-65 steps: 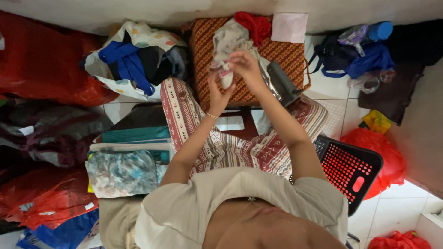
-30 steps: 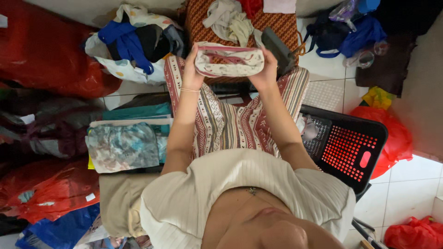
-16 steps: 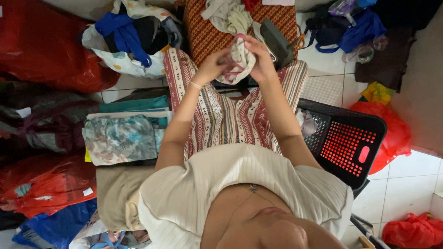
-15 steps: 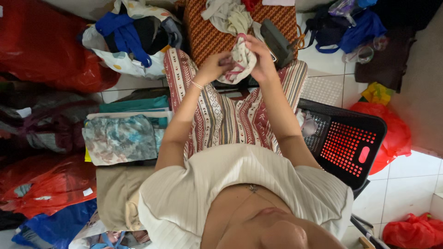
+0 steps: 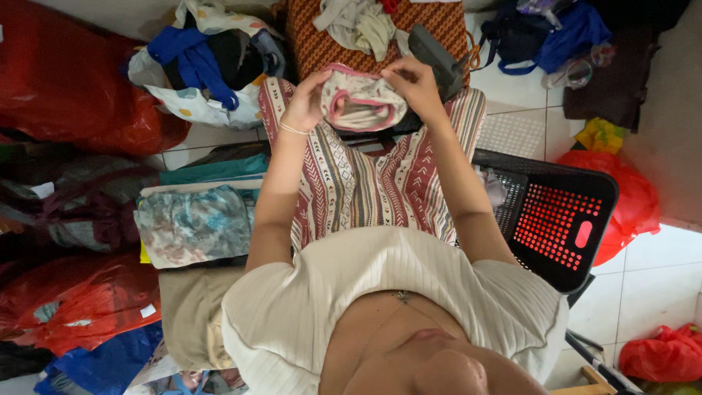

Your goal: The person irons and folds several small clothing items on a low ironing board. They handle a brown garment, a pink item, a patterned piece, a yellow item, a red item, and a white item, ironing each one and then folding it before moving to the next.

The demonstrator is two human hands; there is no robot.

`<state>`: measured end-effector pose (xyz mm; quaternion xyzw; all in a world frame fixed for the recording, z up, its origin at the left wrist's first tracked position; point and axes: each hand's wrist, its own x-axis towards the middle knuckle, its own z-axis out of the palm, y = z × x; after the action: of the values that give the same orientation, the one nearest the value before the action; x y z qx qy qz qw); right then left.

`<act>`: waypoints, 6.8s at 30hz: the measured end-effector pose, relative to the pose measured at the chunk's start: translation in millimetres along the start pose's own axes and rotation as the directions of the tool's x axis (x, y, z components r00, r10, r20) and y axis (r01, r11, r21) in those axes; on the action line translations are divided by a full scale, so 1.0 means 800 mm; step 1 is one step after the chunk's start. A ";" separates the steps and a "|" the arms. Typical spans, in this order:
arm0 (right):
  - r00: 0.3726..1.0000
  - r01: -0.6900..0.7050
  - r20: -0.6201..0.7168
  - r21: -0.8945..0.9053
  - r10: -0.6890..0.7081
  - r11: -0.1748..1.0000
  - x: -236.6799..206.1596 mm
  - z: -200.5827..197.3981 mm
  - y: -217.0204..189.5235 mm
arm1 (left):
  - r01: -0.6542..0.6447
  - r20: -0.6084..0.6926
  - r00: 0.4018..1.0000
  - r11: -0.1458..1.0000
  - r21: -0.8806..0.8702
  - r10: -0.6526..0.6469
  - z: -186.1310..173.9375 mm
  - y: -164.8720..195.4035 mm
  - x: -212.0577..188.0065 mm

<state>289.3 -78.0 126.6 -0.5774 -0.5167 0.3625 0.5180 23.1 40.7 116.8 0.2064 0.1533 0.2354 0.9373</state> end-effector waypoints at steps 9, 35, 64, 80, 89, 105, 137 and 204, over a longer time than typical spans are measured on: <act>0.972 -0.208 0.017 0.532 0.236 0.820 0.001 0.009 0.013 | -0.025 -0.140 0.989 0.993 0.111 0.040 -0.006 0.005 0.010; 0.904 -0.370 0.413 0.633 0.108 0.679 -0.022 -0.086 0.036 | -0.273 0.049 0.960 0.875 0.401 0.277 0.018 0.048 -0.003; 0.957 -0.168 -0.015 0.784 0.289 0.597 -0.011 -0.070 -0.040 | -0.099 -0.017 0.993 0.893 0.439 0.119 0.003 -0.025 0.025; 0.964 -0.266 0.112 0.348 0.242 0.899 -0.020 0.003 -0.116 | -0.293 0.205 0.869 0.133 0.947 0.451 0.067 -0.079 0.027; 0.994 -0.111 0.069 0.432 0.090 0.895 -0.008 -0.003 -0.125 | -0.192 0.288 0.802 -0.232 0.954 0.523 0.063 -0.060 0.035; 0.904 -0.161 0.398 -0.019 0.155 0.987 -0.008 0.032 -0.083 | -0.230 0.071 0.845 0.240 0.943 0.531 0.050 -0.056 0.056; 0.978 -0.204 -0.064 -0.070 0.200 0.976 -0.017 0.027 -0.025 | -0.213 0.113 0.938 0.287 0.934 0.327 0.075 -0.052 0.012; 0.927 -0.239 -0.008 0.758 0.375 0.606 -0.020 -0.009 -0.057 | -0.282 0.183 0.894 0.195 0.939 0.408 0.046 -0.127 0.036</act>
<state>282.6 -98.0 170.2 -0.4225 -0.1703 0.5759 0.6789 99.9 -38.0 96.6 0.7372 0.2618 0.3112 0.5395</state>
